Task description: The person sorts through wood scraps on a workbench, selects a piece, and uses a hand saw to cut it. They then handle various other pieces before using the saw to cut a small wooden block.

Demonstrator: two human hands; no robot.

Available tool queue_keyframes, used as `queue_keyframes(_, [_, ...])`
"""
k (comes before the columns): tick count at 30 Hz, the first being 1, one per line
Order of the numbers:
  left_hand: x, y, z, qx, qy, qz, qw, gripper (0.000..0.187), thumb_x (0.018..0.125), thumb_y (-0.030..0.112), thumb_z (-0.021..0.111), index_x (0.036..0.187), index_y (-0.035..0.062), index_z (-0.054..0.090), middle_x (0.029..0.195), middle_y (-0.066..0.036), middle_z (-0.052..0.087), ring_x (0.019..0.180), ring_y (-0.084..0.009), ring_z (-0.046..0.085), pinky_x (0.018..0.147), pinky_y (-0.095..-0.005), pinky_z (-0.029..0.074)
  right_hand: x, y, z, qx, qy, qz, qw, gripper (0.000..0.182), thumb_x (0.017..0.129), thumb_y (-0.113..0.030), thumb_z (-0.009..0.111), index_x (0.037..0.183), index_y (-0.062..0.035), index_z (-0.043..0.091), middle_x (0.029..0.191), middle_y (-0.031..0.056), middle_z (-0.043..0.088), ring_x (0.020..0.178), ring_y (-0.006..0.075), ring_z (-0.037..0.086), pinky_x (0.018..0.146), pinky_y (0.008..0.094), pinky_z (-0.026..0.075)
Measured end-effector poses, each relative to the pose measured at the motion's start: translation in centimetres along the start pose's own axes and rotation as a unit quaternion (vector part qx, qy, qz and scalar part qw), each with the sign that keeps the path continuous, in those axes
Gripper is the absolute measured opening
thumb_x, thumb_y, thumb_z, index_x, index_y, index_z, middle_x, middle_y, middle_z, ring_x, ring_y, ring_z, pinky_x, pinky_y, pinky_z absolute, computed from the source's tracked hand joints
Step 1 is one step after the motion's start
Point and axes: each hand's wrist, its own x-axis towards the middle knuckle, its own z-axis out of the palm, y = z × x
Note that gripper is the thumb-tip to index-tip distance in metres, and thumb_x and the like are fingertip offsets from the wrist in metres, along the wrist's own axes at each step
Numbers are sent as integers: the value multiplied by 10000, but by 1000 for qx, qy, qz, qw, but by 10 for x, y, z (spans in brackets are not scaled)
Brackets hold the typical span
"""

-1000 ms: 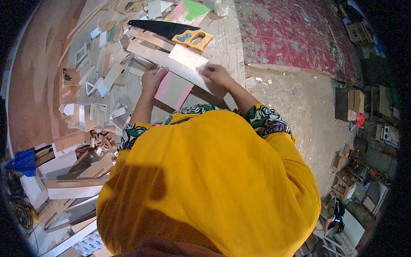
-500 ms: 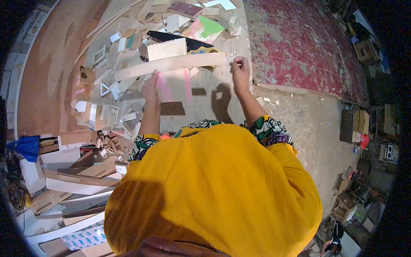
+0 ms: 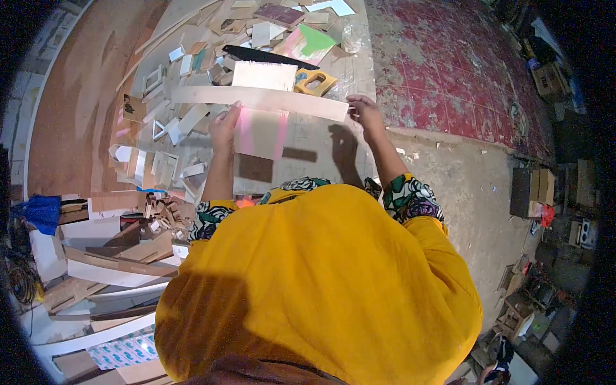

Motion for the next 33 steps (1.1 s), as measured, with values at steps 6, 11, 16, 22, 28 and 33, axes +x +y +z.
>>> queue_keyframes(6, [4,-15,11,28,-27,37,999,290,718,197,726,543,41,555,583,38,510,527,-36,399,490,-196,328,-24,-60,23,-224,-152,-40,962,206,803,-244,580,884,-61,630,837,11,621,711,82,525,648,226,418])
queue_keyframes(11, [4,2,9,68,-19,96,993,311,720,169,723,510,47,529,578,56,483,532,-30,370,491,-187,306,-57,-110,44,-441,15,-275,854,247,780,-259,629,840,-19,638,726,110,606,615,115,528,568,284,426])
queue_keyframes(16, [5,2,12,-81,29,53,995,205,754,158,702,642,18,601,667,23,565,588,-37,465,551,-182,374,-65,-59,49,-465,-207,-150,848,316,779,-348,615,852,-43,661,767,127,645,681,187,610,616,298,452])
queue_keyframes(22, [-16,-8,37,-120,-1,24,993,203,781,187,682,832,-2,628,796,-30,617,677,-78,552,633,-205,437,-55,-34,109,154,-162,-14,975,281,825,-309,613,981,-76,594,805,-30,598,679,63,522,648,186,423])
queue_keyframes(28, [-29,-23,42,-127,-52,-52,989,234,814,257,640,858,27,633,783,-5,597,704,-72,535,663,-206,422,-27,-59,107,119,-128,-32,984,158,787,-165,674,757,-49,571,678,-11,549,574,48,460,495,205,355])
queue_keyframes(33, [-53,-55,-6,121,-177,-51,975,209,807,242,633,818,33,640,724,-7,584,648,-64,515,597,-202,409,31,-95,58,-32,-120,-72,990,207,768,-200,694,723,-55,553,644,-26,501,555,61,446,459,220,337])
